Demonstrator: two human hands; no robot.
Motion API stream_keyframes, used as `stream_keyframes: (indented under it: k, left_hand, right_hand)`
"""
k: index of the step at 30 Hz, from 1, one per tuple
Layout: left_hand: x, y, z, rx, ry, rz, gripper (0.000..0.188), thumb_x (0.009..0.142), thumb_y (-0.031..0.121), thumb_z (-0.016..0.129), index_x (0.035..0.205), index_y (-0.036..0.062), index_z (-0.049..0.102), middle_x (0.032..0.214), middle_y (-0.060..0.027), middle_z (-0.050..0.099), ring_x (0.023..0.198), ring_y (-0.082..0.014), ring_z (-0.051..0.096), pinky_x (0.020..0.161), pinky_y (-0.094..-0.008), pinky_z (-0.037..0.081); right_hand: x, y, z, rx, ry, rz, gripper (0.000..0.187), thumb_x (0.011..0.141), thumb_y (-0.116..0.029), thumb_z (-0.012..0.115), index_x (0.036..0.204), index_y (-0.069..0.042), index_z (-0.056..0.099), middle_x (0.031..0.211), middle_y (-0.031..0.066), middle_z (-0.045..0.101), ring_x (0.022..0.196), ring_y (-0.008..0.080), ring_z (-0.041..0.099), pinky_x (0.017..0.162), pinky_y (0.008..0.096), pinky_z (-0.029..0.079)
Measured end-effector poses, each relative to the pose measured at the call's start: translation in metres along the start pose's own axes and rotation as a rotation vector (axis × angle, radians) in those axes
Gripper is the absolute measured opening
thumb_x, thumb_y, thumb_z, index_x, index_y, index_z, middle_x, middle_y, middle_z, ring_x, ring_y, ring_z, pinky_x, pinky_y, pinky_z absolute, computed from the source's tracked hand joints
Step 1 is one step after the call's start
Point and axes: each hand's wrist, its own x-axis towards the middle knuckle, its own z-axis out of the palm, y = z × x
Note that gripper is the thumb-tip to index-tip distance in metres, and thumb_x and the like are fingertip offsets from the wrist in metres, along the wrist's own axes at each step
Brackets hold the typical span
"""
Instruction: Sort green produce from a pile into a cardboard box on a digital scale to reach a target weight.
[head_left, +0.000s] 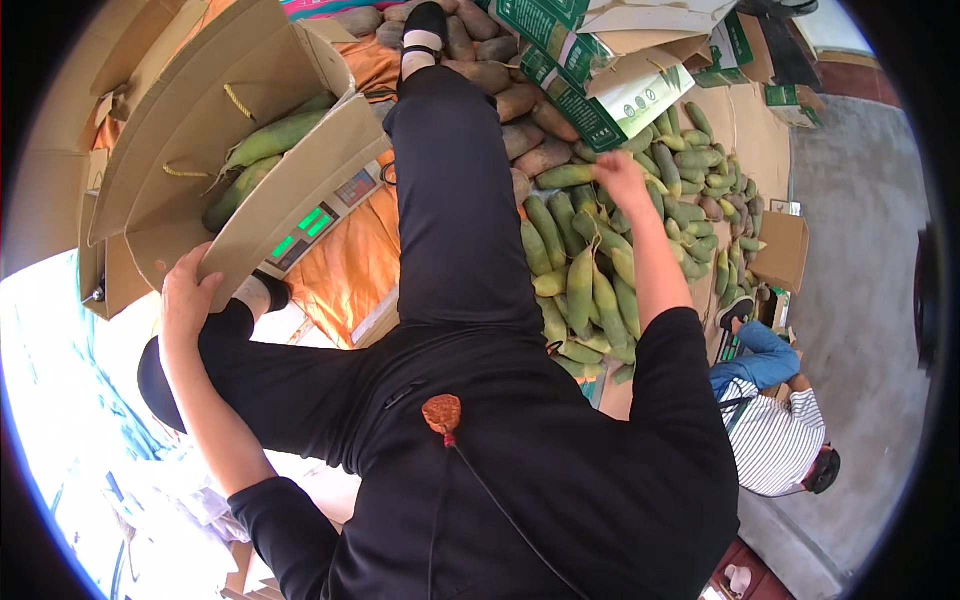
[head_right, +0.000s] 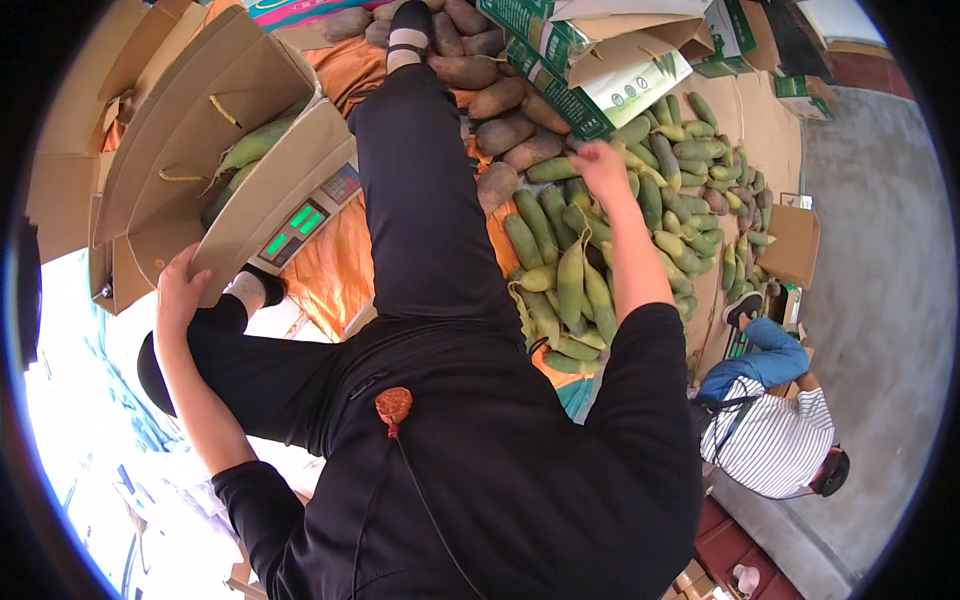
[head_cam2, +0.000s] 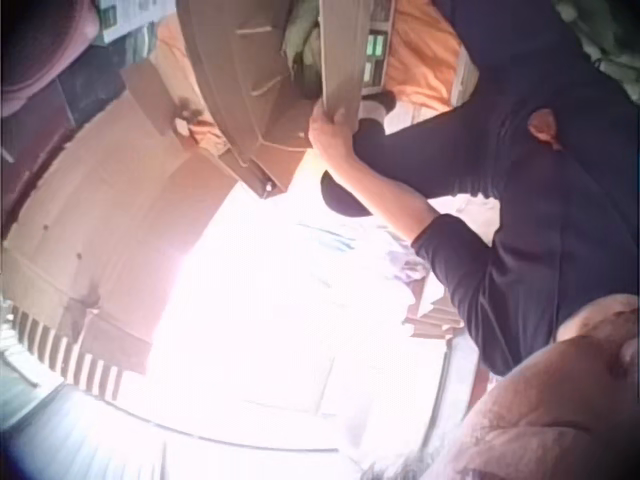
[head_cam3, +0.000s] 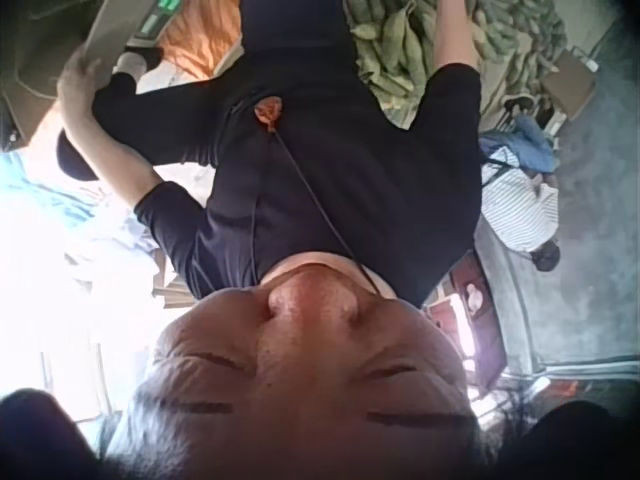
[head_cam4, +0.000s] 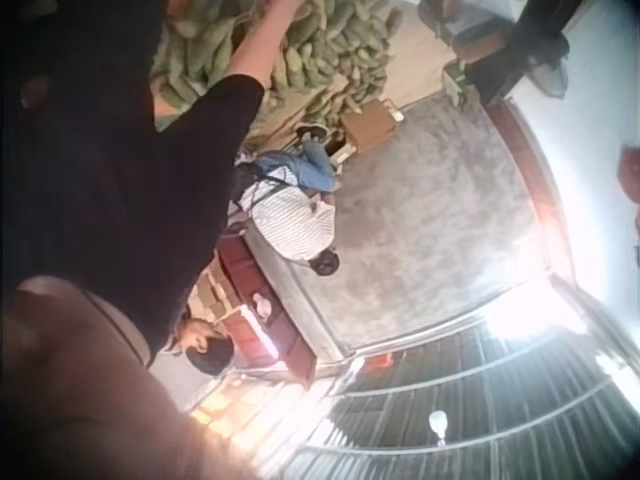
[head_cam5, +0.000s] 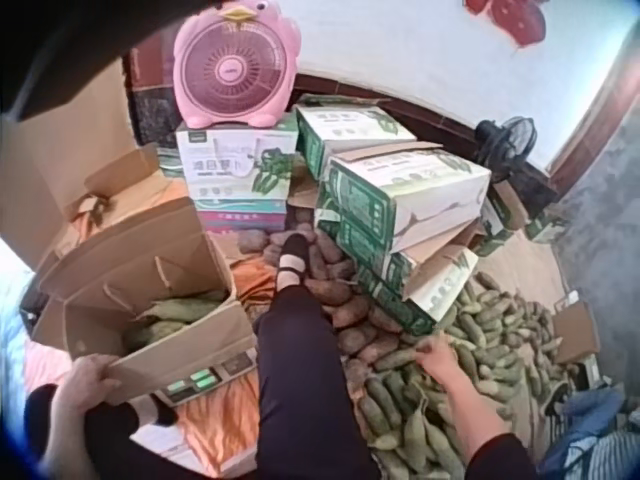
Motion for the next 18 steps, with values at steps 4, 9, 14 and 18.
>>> stream_keyframes:
  k: [4,9,14,18]
  left_hand:
    - [-0.001,-0.004,0.003,0.002,-0.002,-0.004,0.045,0.073,0.004,0.065,0.117,0.0079,0.06,0.109,-0.0184,0.063,0.102,-0.0344,0.06,0.088,-0.0401,0.046]
    - [-0.004,-0.01,0.001,-0.038,0.027,-0.014,0.045,0.071,0.004,0.065,0.116,0.0076,0.061,0.108,-0.0187,0.064,0.101,-0.0344,0.06,0.087,-0.0403,0.047]
    - [0.002,-0.007,0.007,-0.033,0.07,0.062,0.045,0.069,0.009,0.068,0.113,0.0082,0.063,0.105,-0.0178,0.064,0.1,-0.0347,0.06,0.087,-0.041,0.047]
    - [-0.001,-0.01,0.006,-0.029,0.067,0.012,0.044,0.07,0.011,0.069,0.113,0.0089,0.063,0.106,-0.017,0.064,0.1,-0.0332,0.06,0.089,-0.0404,0.046]
  right_hand:
    - [-0.05,0.088,0.009,-0.224,-0.034,0.233,0.024,0.074,-0.021,0.07,0.089,-0.001,0.066,0.087,0.0186,0.067,0.086,0.0327,0.065,0.077,0.0397,0.049]
    - [-0.092,0.123,0.031,-0.349,-0.109,0.2,0.026,0.078,-0.024,0.07,0.075,0.001,0.063,0.065,0.0097,0.063,0.06,0.0196,0.06,0.058,0.0346,0.047]
    - [-0.1,0.163,0.054,-0.425,-0.099,0.34,0.037,0.073,-0.032,0.074,0.083,0.001,0.062,0.074,0.0125,0.066,0.07,0.0256,0.065,0.068,0.0371,0.051]
    - [-0.106,0.142,0.074,-0.444,-0.031,0.25,0.047,0.067,-0.033,0.079,0.095,0.0,0.06,0.091,0.0169,0.067,0.09,0.032,0.065,0.079,0.0401,0.05]
